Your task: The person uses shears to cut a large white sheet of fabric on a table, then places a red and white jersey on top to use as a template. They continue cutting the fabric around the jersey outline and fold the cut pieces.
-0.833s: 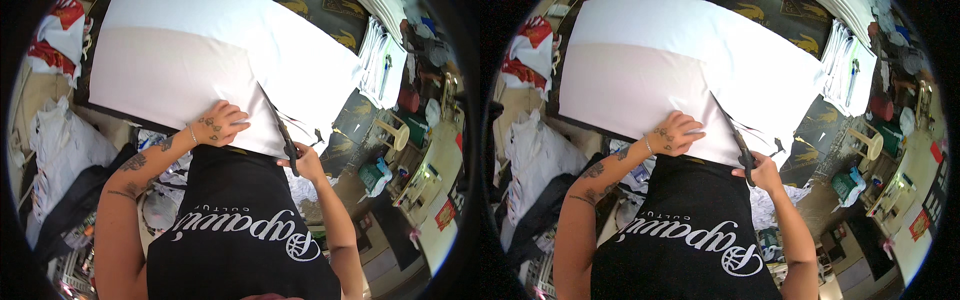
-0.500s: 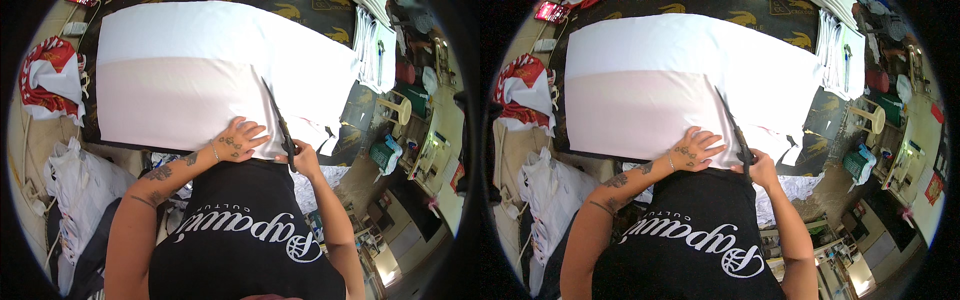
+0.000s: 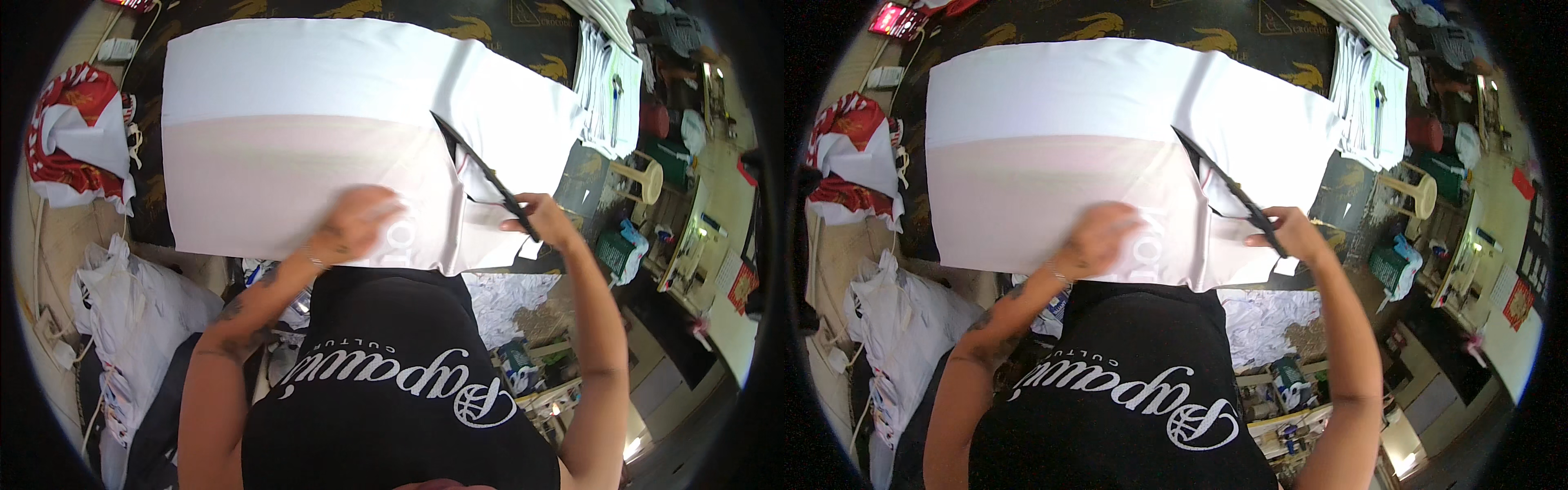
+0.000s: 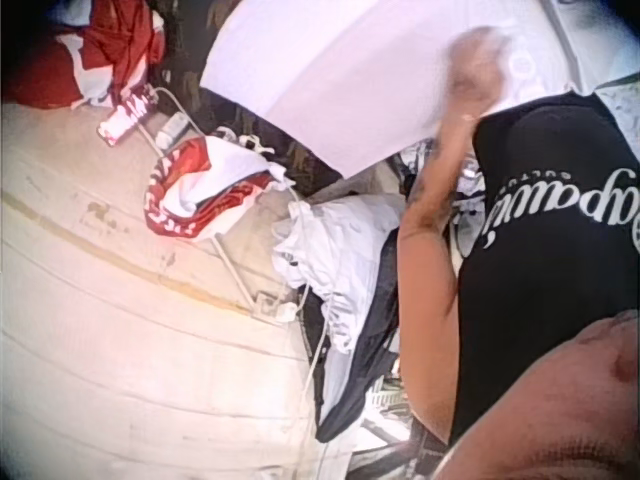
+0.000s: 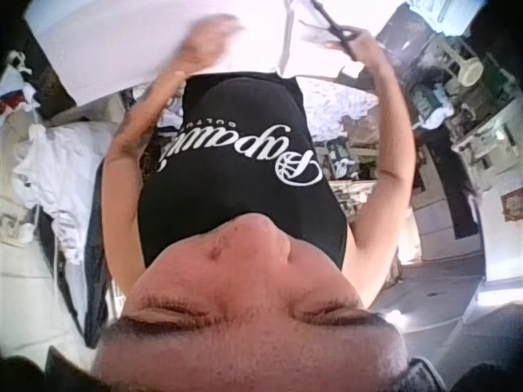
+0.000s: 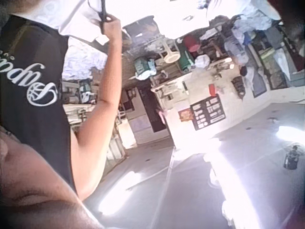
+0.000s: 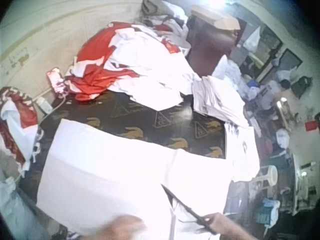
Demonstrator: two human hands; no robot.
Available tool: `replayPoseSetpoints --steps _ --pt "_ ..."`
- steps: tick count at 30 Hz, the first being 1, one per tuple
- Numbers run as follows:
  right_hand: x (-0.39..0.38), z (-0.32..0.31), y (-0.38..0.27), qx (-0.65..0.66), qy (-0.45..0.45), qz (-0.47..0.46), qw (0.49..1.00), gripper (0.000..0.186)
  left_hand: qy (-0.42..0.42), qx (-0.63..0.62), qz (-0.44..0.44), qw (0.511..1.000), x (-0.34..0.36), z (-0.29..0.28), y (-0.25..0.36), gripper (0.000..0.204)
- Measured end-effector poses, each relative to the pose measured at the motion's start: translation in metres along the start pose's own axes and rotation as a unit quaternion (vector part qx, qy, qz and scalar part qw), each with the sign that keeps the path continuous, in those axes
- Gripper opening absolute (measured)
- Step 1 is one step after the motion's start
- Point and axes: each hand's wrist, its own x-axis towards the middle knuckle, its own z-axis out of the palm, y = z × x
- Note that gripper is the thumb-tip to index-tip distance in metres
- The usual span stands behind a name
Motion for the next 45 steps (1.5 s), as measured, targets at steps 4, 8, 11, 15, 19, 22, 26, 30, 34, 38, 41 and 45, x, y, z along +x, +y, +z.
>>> replayPoseSetpoints --steps 4,8,11,15,19,22,26,30,34,38,41,45 --pt "-0.003 -0.095 -0.030 -0.169 -0.090 0.002 0.981 0.085 0.181 0.240 -0.220 0.928 -0.081 -0.102 -0.040 0.045" --pt "0.035 -0.113 -0.069 -0.272 -0.098 -0.083 0.954 0.087 0.100 0.385 -0.339 0.853 -0.149 -0.133 -0.059 0.059" --pt "0.068 -0.101 -0.093 -0.256 -0.142 -0.134 0.947 0.095 0.080 0.399 -0.348 0.845 -0.164 -0.128 -0.063 0.064" --pt "0.079 -0.096 -0.113 -0.232 -0.097 -0.058 0.966 0.075 0.112 0.384 -0.340 0.851 -0.156 -0.124 -0.063 0.064" --pt "0.077 -0.084 -0.130 -0.277 -0.139 -0.084 0.947 0.084 0.112 0.396 -0.343 0.844 -0.153 -0.130 -0.064 0.067" --pt "0.083 -0.068 -0.146 -0.249 -0.139 -0.085 0.955 0.089 0.115 0.394 -0.339 0.846 -0.157 -0.131 -0.066 0.070" --pt "0.083 -0.052 -0.167 -0.276 -0.105 -0.042 0.955 0.085 0.135 0.377 -0.327 0.856 -0.161 -0.130 -0.067 0.071" --pt "0.081 -0.035 -0.187 -0.253 -0.097 -0.220 0.937 0.063 0.126 0.379 -0.337 0.852 -0.161 -0.132 -0.066 0.071" --pt "0.092 -0.024 -0.208 -0.255 -0.088 -0.067 0.961 0.078 0.134 0.366 -0.338 0.857 -0.161 -0.133 -0.066 0.071" --pt "0.096 -0.012 -0.225 -0.287 -0.105 -0.150 0.940 0.078 0.134 0.361 -0.357 0.851 -0.161 -0.133 -0.065 0.071" --pt "0.101 0.000 -0.242 -0.198 -0.145 -0.139 0.959 0.092 0.134 0.356 -0.357 0.853 -0.161 -0.134 -0.064 0.071" --pt "0.100 0.009 -0.264 -0.249 -0.131 -0.111 0.953 0.084 0.147 0.345 -0.353 0.857 -0.163 -0.135 -0.064 0.070"
